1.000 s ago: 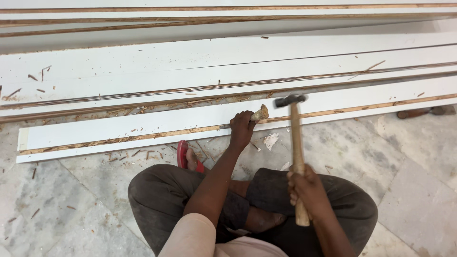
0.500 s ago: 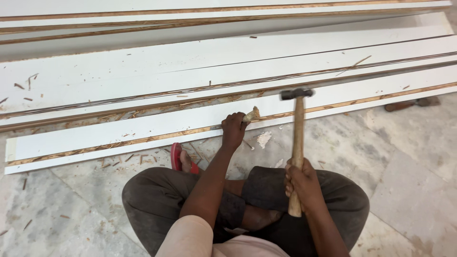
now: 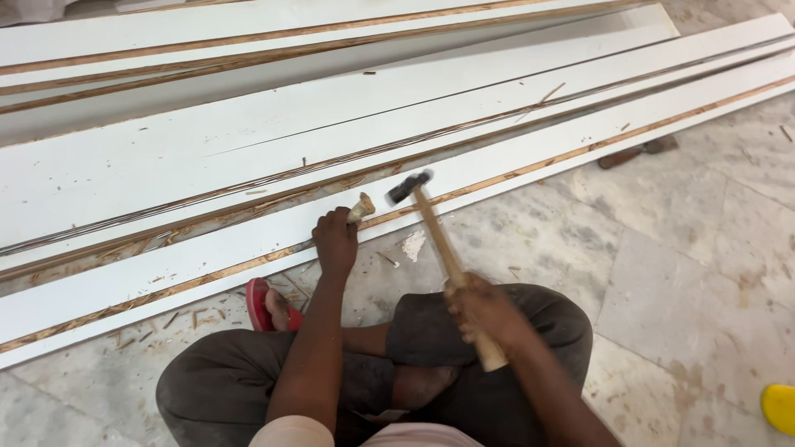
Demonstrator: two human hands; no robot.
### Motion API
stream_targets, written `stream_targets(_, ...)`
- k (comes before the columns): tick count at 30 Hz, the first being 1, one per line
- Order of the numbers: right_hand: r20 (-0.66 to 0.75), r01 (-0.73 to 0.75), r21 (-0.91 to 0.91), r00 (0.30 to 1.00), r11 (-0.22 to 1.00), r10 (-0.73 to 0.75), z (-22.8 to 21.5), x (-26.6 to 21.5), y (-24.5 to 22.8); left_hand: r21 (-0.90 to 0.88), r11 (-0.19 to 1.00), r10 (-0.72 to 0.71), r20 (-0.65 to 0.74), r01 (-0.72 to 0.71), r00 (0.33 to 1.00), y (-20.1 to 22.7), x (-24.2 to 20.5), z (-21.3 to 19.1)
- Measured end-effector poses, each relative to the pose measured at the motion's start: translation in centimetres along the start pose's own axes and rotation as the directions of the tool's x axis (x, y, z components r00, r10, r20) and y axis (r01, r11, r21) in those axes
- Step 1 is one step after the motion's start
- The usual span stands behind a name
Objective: The person hammers nails into a white wooden plank using a hammer and a wooden block. They then use a chisel to scrape the surface of the plank, removing wood shavings.
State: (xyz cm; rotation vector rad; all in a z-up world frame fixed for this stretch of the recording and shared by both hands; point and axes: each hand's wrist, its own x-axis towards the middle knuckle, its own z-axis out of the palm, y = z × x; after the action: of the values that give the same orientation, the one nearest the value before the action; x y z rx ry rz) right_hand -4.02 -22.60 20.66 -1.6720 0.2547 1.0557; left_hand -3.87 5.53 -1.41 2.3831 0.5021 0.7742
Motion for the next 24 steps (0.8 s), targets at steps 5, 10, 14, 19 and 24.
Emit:
stream_targets(5,-0.33,0.071,-0.649,0.871,0.758,-0.365,-9.7,0.6,-4.6,-0.005,1.0,0.013,0.037,-0.012,0.999,1.5,0.6,-0.6)
stream_targets(10,-0.224,-0.065,-0.959,0.766,0.274,-0.603,-18.7,5.8,-3.7,-0.01,0.997,0.076,0.132,-0.075,0.988,3.3,1.2,-1.5)
stream_targets(14,-0.243,-0.149,-0.967,0.784,0.207,-0.572,-21.6,8.6,2.3,0.019,0.99,0.134,0.192,-0.141,0.972,4.4,1.3,-2.1)
stream_targets(19,-0.303,-0.18,-0.938,0.838,0.294,-0.454,-21.7,9.6,8.7,0.021,0.98,0.184,0.276,-0.197,0.943,5.5,0.6,-1.1)
stream_targets(24,-0.164,-0.045,-0.964,0.878,0.263,-0.449,-20.7,10.3,4.8,-0.105,0.947,0.321,0.293,-0.304,0.901,5.8,-0.8,1.2)
